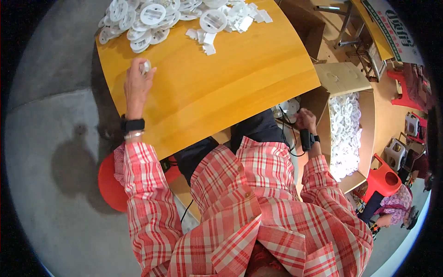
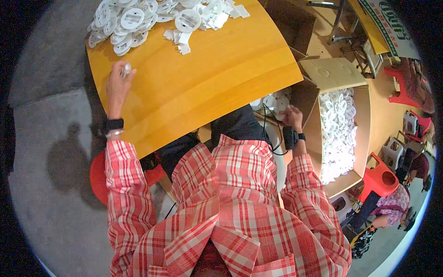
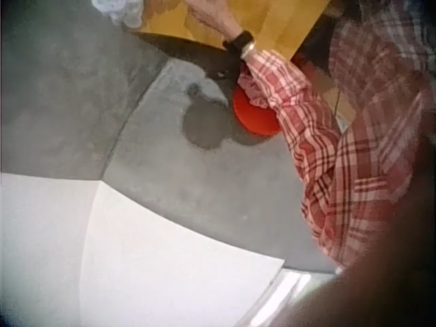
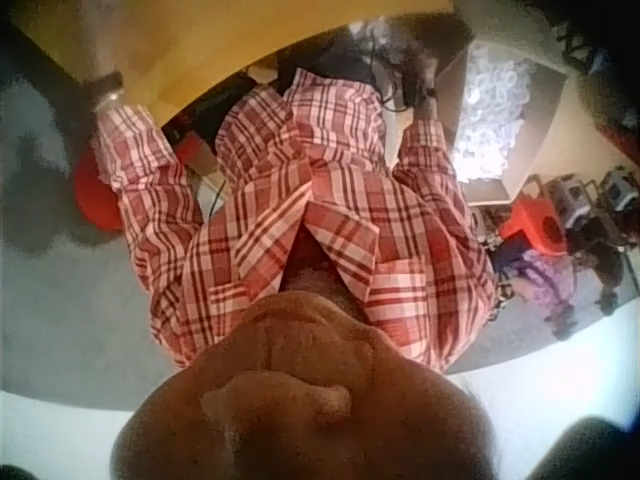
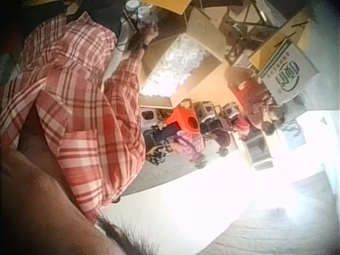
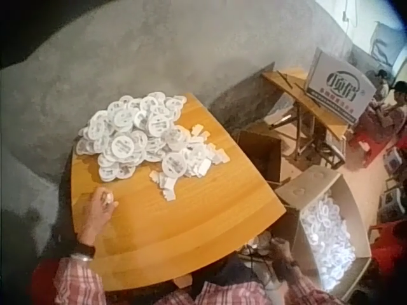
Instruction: The person assembles white plastic circular components by hand, inserting a rectangular plastic piece into the center of each circular component.
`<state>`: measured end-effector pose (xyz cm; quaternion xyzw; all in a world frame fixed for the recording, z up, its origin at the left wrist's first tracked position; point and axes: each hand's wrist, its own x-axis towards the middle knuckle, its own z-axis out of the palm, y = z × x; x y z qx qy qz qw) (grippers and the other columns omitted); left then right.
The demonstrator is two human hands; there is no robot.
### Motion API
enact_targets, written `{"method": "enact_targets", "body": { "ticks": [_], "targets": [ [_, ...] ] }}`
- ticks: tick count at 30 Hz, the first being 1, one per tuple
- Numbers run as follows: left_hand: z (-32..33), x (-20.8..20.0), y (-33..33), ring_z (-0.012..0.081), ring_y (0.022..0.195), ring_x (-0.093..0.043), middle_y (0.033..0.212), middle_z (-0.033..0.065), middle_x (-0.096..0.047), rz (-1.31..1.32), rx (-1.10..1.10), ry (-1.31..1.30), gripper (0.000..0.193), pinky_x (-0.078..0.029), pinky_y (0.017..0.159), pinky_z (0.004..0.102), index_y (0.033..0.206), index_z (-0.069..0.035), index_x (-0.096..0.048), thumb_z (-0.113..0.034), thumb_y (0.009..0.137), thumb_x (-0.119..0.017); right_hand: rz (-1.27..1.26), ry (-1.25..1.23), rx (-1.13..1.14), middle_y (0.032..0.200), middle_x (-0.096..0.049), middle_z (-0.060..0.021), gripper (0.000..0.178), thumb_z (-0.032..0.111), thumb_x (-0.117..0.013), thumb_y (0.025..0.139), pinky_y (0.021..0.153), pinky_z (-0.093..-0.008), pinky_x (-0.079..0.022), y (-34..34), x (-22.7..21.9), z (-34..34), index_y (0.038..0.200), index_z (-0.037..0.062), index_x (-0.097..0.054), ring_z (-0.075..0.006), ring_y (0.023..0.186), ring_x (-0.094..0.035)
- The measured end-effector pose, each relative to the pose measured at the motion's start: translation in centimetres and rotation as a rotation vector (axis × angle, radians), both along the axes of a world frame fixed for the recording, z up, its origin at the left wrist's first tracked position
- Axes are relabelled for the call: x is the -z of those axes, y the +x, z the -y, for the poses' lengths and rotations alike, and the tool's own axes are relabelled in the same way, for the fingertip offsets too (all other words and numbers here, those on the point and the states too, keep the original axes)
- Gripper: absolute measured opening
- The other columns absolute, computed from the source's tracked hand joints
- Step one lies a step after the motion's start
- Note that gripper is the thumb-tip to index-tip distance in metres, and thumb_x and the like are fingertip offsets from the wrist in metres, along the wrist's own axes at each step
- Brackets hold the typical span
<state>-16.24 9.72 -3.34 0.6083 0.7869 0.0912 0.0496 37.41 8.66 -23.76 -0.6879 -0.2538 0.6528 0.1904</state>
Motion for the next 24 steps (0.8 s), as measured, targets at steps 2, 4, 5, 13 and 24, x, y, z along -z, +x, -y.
{"method": "enact_targets", "body": {
  "ticks": [2,4,5,13,24],
  "targets": [
    [0.9,-0.3,0.0,0.0259,0.085,-0.058,0.098,0.0103,-0.060,0.572,-0.239,0.179,0.036,-0.046,0.070,0.0356,0.111,-0.007,-0.048,-0.025,0.084,-0.064,0.110,0.521,0.348,0.066,-0.060,-0.0050,0.021,0.023,-0.055,0.090,0.044,-0.0245,-0.040,-0.5,-2.1,-1.1,0.088,0.0018,-0.058,-0.0095,0.051,-0.047],
    [3.1,-2.3,1.7,0.0244,0.088,-0.059,0.104,0.0107,-0.059,0.950,-0.342,0.277,0.037,-0.046,0.069,0.0329,0.113,-0.006,-0.047,-0.028,0.087,-0.060,0.342,0.771,0.343,0.069,-0.056,-0.0046,0.021,0.020,-0.055,0.090,0.058,-0.0249,-0.043,-1.3,-6.2,-3.3,0.093,-0.0009,-0.057,-0.0110,0.063,-0.051],
    [3.9,-3.3,3.0,0.0228,0.091,-0.060,0.109,0.0110,-0.059,1.330,-0.439,0.371,0.039,-0.047,0.068,0.0302,0.116,-0.005,-0.047,-0.032,0.090,-0.056,0.419,0.850,0.351,0.069,-0.056,-0.0042,0.020,0.019,-0.055,0.090,0.060,-0.0250,-0.043,-2.5,-8.8,-4.6,0.094,-0.0011,-0.057,-0.0109,0.062,-0.051],
    [7.4,-0.1,10.7,0.0271,0.094,-0.060,0.117,0.0143,-0.056,2.120,-0.348,0.251,0.053,-0.050,0.069,0.0328,0.127,-0.006,-0.043,-0.046,0.092,-0.044,0.262,1.253,-0.379,0.085,-0.062,-0.0129,0.012,0.013,-0.057,0.087,0.063,-0.0303,-0.048,-16.1,-17.4,-12.1,0.097,0.0071,-0.061,-0.0209,0.069,-0.061],
    [8.3,5.5,14.5,0.0318,0.107,-0.054,0.124,0.0139,-0.051,2.332,-0.301,0.258,0.055,-0.049,0.081,0.0379,0.129,-0.008,-0.041,-0.045,0.090,-0.050,0.281,1.555,-0.846,0.081,-0.055,-0.0103,0.021,0.015,-0.057,0.084,0.070,-0.0367,-0.046,-25.1,-15.3,-13.7,0.104,0.0101,-0.060,-0.0278,0.077,-0.054]
  ]
}}
